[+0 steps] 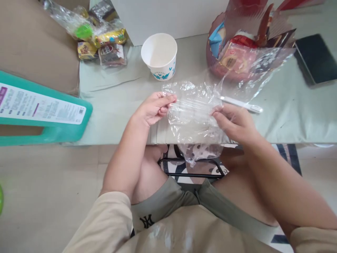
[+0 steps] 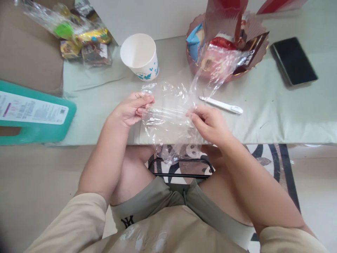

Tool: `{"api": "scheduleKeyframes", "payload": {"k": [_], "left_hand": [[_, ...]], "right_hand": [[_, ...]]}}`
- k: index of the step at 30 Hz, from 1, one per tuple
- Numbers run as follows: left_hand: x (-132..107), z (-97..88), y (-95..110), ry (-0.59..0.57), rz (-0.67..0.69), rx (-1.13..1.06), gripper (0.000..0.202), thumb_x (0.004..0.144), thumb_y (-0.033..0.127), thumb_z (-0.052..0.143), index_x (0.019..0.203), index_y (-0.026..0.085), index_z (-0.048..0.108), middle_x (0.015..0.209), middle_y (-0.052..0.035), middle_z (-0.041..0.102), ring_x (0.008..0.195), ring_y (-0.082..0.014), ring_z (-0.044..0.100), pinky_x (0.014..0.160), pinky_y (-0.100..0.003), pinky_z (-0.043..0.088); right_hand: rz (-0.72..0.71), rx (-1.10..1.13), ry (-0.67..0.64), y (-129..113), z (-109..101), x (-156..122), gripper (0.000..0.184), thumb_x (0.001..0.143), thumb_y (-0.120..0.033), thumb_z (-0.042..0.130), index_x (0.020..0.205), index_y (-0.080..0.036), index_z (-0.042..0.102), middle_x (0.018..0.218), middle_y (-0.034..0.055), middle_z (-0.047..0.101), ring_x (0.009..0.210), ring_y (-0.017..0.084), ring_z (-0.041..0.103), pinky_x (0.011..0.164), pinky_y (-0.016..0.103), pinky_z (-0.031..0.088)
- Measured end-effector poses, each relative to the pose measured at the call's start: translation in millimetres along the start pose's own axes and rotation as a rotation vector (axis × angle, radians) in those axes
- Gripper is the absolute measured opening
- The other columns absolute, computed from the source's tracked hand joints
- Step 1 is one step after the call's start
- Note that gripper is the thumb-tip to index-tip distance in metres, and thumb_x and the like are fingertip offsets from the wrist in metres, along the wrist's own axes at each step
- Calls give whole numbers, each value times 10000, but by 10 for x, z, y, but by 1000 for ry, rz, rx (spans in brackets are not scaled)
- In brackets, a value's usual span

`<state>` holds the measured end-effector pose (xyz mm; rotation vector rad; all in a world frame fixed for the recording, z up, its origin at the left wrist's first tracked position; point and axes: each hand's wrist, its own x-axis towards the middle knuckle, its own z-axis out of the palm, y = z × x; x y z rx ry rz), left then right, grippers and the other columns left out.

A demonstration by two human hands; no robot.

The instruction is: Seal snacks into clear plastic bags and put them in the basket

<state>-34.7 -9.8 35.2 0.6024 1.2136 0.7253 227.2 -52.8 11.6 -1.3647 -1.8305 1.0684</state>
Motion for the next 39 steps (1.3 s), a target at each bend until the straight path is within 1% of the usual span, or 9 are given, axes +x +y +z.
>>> {"api": "scheduleKeyframes", "payload": {"k": [7,10,13,16,19,21,23,31,39], "left_hand": [[51,-155,16,143,81,-81,348,836,180,803,637,167,517,483,97,417,341,25,323,336,-91,228],[113,-146,-21,247,181,-129,343,894,355,758,696,204,523,543,67,506,449,-28,506,426,-118,388],[106,-21,-72,163,160,-86,361,873,545,739,850,209,608,782,-29,697,808,-146,740,679,-216,579],[66,84,-97,37,110,-40,440,816,564,794,990,184,657,961,-93,740,983,-222,762,792,-293,613],[75,66,-95,33,116,-61,315,761,290,884,970,165,685,861,-28,711,747,-115,722,636,-188,563],[102,8,-85,42,105,-84,210,748,99,846,871,140,682,720,27,642,555,-32,603,484,-117,451],[116,-49,-67,54,97,-104,163,784,22,772,765,124,646,628,53,572,449,6,492,393,-89,343],[38,-103,59,176,24,-179,343,837,154,819,662,159,523,536,93,426,350,49,354,320,-43,238],[146,-227,54,291,150,-160,414,923,335,723,617,222,467,454,87,333,342,-23,304,322,-186,238]], "right_hand": [[48,-67,16,22,-36,12,223,903,-420,610,808,-231,680,662,15,593,593,155,496,593,327,381],[47,-42,58,10,-14,37,239,894,-448,618,788,-238,660,681,25,610,634,174,535,609,336,410],[25,-50,59,2,28,52,213,889,-423,623,788,-238,658,700,28,631,663,180,559,642,343,438],[20,-78,14,30,71,46,194,899,-395,614,799,-235,659,703,31,635,643,177,551,640,343,429],[-8,-98,-6,95,93,31,203,909,-401,603,813,-232,662,746,45,659,680,192,576,656,346,430],[-26,-89,-1,133,92,25,210,911,-413,595,838,-232,673,771,48,672,711,199,593,683,349,441],[-15,-66,-2,141,83,25,216,913,-417,585,858,-231,680,769,41,672,710,192,596,695,347,447],[34,-102,-14,23,62,54,233,879,-426,582,791,-226,664,641,8,597,603,155,520,623,319,401],[49,-108,8,25,61,66,234,884,-423,608,767,-223,642,614,2,588,587,154,502,600,310,376]]}}
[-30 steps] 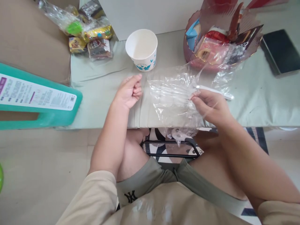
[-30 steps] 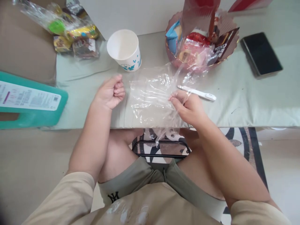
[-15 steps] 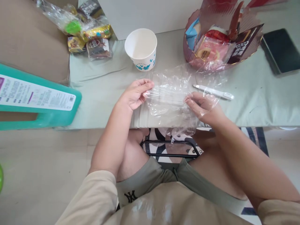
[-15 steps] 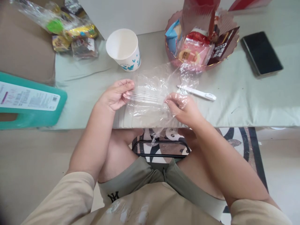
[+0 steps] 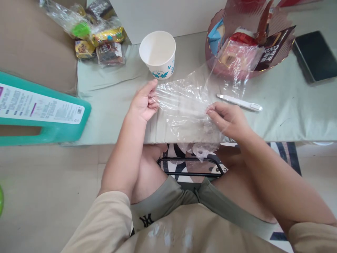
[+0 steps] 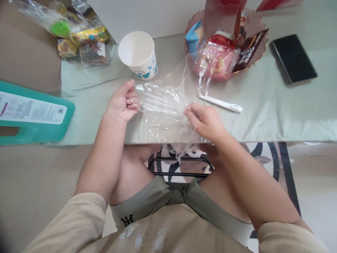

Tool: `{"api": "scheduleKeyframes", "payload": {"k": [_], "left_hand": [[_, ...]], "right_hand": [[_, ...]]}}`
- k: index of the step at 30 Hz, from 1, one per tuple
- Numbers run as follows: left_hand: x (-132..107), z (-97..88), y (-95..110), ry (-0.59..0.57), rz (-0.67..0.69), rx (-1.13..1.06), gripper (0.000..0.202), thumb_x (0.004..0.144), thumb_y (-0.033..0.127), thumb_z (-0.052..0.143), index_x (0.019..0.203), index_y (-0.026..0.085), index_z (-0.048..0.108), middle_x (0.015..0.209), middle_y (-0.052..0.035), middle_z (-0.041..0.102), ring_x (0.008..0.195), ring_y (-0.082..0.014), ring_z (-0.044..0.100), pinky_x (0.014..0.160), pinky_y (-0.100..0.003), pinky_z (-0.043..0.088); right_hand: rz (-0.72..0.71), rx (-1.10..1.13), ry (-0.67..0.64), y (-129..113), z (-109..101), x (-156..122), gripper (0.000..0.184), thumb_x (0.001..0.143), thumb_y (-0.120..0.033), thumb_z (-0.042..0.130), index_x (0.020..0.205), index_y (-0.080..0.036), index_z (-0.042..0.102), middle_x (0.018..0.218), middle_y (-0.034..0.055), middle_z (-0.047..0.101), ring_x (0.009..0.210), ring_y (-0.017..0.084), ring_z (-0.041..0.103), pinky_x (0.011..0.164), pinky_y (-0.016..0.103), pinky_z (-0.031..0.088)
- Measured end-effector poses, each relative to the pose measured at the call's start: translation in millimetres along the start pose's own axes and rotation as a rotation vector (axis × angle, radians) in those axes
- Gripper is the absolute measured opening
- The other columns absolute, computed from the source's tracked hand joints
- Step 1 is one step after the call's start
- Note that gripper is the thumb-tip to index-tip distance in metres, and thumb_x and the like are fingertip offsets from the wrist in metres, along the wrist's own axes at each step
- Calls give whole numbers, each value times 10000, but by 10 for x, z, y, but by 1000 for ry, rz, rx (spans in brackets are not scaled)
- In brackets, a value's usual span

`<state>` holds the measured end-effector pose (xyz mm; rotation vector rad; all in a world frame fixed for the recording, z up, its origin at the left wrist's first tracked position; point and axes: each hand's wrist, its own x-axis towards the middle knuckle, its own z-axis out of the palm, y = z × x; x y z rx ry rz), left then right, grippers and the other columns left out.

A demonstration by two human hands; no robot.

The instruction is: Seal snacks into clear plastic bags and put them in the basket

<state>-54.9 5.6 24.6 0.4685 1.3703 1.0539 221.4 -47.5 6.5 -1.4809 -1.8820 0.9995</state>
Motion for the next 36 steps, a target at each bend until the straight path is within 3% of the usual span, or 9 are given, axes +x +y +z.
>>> {"api": "scheduleKeyframes", "payload": {"k": [3,5,8,11,14,17,19,31,36], "left_hand": [[-3,-13,9,37,54,-125,397,991,357,591,636,235,463,451,76,314,376,-53,330,356,-192,278],[-44,6,-14,2,63,-201,367,985,426,590,683,230,517,506,61,418,451,-52,440,433,-169,386],[-125,66,-94,-124,-16,-101,385,888,576,694,814,204,628,702,-21,637,695,-117,663,645,-219,562],[-147,141,-178,-203,-101,40,421,831,587,763,876,180,664,830,-97,717,854,-198,734,729,-268,607],[-80,197,-210,-146,-77,17,302,864,452,783,836,176,661,786,-53,713,724,-128,712,638,-202,580],[-8,193,-175,-61,-3,-9,224,873,281,797,753,172,641,636,41,612,481,-15,545,449,-108,438],[-2,160,-130,-31,26,15,252,857,255,817,712,165,631,570,71,535,401,16,435,367,-93,336],[0,-16,-27,37,109,122,381,835,390,833,635,206,565,478,82,417,363,-18,348,363,-189,288],[-8,-16,-5,-90,-2,-6,402,932,505,690,683,212,574,503,71,412,423,-46,439,436,-198,349]], "right_hand": [[20,5,61,2,-16,12,199,877,-382,605,768,-220,644,651,14,609,605,155,502,615,317,382],[37,4,88,3,-24,19,186,880,-364,607,764,-221,638,655,16,608,607,158,499,621,322,386],[43,3,82,3,-18,22,177,890,-355,616,773,-224,643,649,14,606,602,159,501,623,324,388],[28,4,63,5,3,14,180,890,-360,613,786,-218,652,647,11,603,600,157,503,618,321,379],[15,-9,40,9,14,2,201,891,-378,610,773,-218,639,649,14,600,615,161,509,623,318,377],[10,-42,49,2,-1,0,212,890,-375,614,738,-227,613,630,11,585,606,161,497,623,317,375],[12,-59,63,-8,-17,3,195,884,-356,613,736,-229,616,607,5,563,581,157,474,612,318,365],[15,-79,76,-29,-18,22,166,884,-324,595,756,-228,639,604,10,573,573,162,476,598,322,347],[16,-84,109,-7,-12,34,178,881,-306,577,723,-228,605,620,17,587,596,165,491,600,313,360]]}}
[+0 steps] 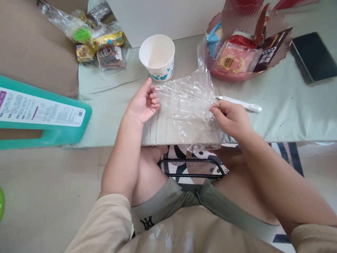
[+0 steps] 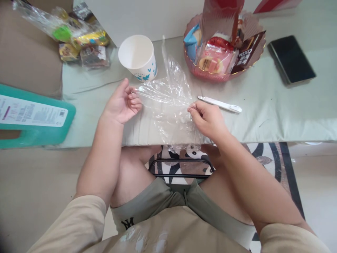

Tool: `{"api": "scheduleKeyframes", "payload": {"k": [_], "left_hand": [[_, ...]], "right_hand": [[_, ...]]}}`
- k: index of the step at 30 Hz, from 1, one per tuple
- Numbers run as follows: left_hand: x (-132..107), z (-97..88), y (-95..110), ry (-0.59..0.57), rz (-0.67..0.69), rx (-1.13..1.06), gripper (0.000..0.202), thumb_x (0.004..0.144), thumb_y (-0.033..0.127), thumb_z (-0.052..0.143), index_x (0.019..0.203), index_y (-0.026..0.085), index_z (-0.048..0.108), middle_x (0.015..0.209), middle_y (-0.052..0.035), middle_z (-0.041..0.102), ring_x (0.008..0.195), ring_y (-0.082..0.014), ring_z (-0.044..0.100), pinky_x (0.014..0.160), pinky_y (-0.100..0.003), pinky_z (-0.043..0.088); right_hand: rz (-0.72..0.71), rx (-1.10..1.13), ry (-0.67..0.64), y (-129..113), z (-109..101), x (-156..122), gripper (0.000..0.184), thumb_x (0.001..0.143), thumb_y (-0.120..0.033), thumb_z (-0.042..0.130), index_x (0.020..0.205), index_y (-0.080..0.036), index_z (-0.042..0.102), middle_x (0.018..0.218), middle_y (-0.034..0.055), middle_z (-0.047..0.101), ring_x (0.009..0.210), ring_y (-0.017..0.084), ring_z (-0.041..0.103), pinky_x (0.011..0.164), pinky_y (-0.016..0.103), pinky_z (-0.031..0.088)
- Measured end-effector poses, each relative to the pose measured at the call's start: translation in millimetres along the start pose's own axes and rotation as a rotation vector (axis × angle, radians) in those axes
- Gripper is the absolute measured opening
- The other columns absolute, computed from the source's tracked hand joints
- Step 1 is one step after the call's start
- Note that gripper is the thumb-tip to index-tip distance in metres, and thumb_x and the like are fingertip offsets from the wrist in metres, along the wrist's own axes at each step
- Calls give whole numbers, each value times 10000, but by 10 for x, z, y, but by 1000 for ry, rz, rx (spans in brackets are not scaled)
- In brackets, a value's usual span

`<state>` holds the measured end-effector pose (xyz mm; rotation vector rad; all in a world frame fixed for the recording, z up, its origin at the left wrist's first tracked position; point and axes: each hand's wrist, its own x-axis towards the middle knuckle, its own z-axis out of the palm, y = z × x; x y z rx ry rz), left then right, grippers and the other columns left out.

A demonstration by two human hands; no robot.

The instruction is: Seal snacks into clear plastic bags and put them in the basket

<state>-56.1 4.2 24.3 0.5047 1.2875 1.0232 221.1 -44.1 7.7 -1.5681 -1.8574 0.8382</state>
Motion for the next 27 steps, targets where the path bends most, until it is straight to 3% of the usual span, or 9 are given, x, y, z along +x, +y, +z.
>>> {"api": "scheduleKeyframes", "payload": {"k": [3,6,9,12,16,19,23,27], "left_hand": [[-48,34,-43,-82,18,36,362,881,545,732,790,209,631,655,27,597,610,-89,624,565,-201,481],[-70,57,-106,-157,62,181,296,767,387,871,851,189,668,780,-8,694,745,-123,695,664,-215,545],[-30,60,-143,-132,91,304,205,772,214,848,738,160,653,688,14,649,526,-41,551,476,-159,407],[23,73,-158,-50,182,237,235,843,220,783,684,172,617,597,48,556,431,-17,415,406,-165,311],[12,137,-210,-92,194,94,209,863,342,783,822,197,637,721,23,639,631,-72,633,612,-185,518],[-12,182,-272,-189,75,174,231,823,254,808,979,191,649,882,-24,731,765,-121,713,747,-255,584],[40,193,-302,-62,106,207,218,839,112,723,1006,198,613,830,-6,735,678,-87,670,699,-212,563],[40,210,-289,4,170,134,321,900,323,725,1171,272,560,935,-7,750,849,-129,720,778,-229,572]], "right_hand": [[-4,-16,13,26,18,5,184,876,-318,574,721,-224,605,624,13,590,595,160,492,598,305,365],[-8,-20,13,48,33,6,188,876,-330,574,727,-221,613,629,12,595,597,157,497,593,299,365],[-5,-6,3,58,38,5,189,880,-339,573,744,-220,630,630,13,594,588,156,492,589,299,365],[-4,20,-13,56,36,7,179,880,-331,573,755,-219,635,649,20,610,598,162,509,599,303,381],[3,29,-22,47,36,15,176,872,-329,569,757,-213,636,675,32,630,621,171,534,615,309,390],[1,33,-15,43,39,17,176,871,-329,570,770,-209,649,701,39,653,652,178,559,629,310,400],[1,29,-9,39,37,18,172,869,-325,570,785,-209,666,708,38,663,634,172,539,610,305,378],[31,21,-3,35,35,31,171,859,-318,560,781,-210,668,636,18,597,592,162,491,603,306,362]]}}
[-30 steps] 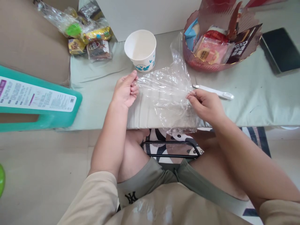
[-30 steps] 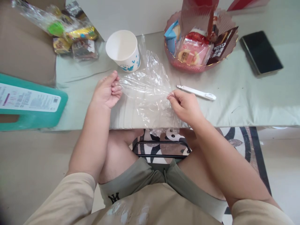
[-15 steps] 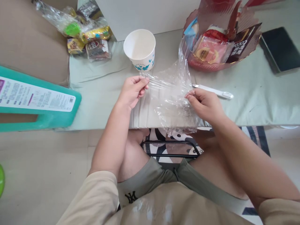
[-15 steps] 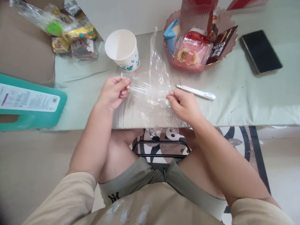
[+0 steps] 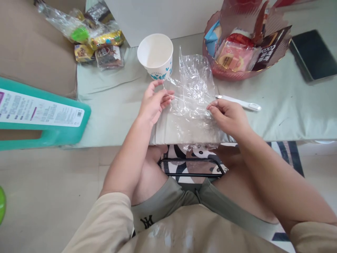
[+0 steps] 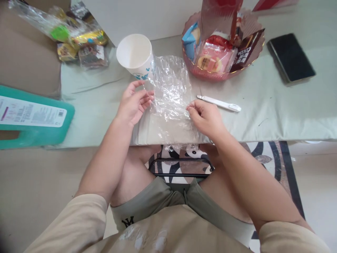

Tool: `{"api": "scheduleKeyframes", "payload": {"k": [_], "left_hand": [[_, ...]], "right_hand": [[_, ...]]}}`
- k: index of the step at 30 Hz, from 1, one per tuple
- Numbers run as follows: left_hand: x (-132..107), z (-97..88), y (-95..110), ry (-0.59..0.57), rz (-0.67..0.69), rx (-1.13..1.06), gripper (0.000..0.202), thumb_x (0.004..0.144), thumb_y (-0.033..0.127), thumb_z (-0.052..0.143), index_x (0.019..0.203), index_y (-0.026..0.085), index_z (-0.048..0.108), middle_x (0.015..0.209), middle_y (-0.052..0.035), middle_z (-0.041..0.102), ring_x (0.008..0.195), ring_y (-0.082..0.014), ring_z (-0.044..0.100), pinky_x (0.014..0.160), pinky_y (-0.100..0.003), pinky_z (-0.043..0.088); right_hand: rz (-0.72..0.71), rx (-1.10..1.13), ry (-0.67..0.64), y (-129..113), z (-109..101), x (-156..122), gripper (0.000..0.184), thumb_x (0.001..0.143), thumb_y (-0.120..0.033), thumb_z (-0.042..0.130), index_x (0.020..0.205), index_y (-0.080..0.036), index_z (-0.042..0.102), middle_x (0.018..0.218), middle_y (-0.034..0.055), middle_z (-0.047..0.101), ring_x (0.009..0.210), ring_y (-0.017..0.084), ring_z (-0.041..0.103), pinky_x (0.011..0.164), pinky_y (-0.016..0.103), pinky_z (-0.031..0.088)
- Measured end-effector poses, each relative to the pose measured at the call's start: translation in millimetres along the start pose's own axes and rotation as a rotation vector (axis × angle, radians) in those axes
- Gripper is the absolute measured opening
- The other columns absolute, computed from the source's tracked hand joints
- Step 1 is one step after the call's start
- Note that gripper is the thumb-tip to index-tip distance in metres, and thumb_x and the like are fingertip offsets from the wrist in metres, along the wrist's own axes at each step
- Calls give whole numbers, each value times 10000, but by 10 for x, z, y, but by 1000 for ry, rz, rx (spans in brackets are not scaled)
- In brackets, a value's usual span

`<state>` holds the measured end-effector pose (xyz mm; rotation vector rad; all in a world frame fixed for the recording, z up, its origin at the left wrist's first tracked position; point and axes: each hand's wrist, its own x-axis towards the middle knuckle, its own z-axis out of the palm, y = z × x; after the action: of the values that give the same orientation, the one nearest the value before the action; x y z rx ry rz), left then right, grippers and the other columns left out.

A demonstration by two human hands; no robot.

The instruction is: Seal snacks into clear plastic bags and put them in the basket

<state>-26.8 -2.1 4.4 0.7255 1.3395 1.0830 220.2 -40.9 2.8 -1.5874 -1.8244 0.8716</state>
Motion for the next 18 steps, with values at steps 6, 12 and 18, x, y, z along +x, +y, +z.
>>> {"api": "scheduleKeyframes", "payload": {"k": [6,12,18], "left_hand": [[-197,108,-44,-282,2,-70,555,851,679,677,1253,336,506,1388,-52,629,1237,-270,671,957,-397,568],[-259,143,31,-355,-71,-5,670,781,819,587,1121,243,615,1495,-120,546,1445,-383,499,1086,-515,514],[-290,108,124,-298,-64,89,724,755,835,610,1148,228,634,1471,-140,568,1485,-400,443,1139,-550,457]], "right_hand": [[56,-67,12,-16,15,17,166,850,-310,546,760,-209,642,611,10,563,592,164,485,622,311,363],[52,-196,-23,-57,44,-15,202,871,-333,530,742,-208,624,590,22,578,567,164,476,614,312,340],[-23,-341,-58,-67,148,-65,232,897,-330,507,744,-212,636,551,19,551,537,158,435,604,312,302]]}}
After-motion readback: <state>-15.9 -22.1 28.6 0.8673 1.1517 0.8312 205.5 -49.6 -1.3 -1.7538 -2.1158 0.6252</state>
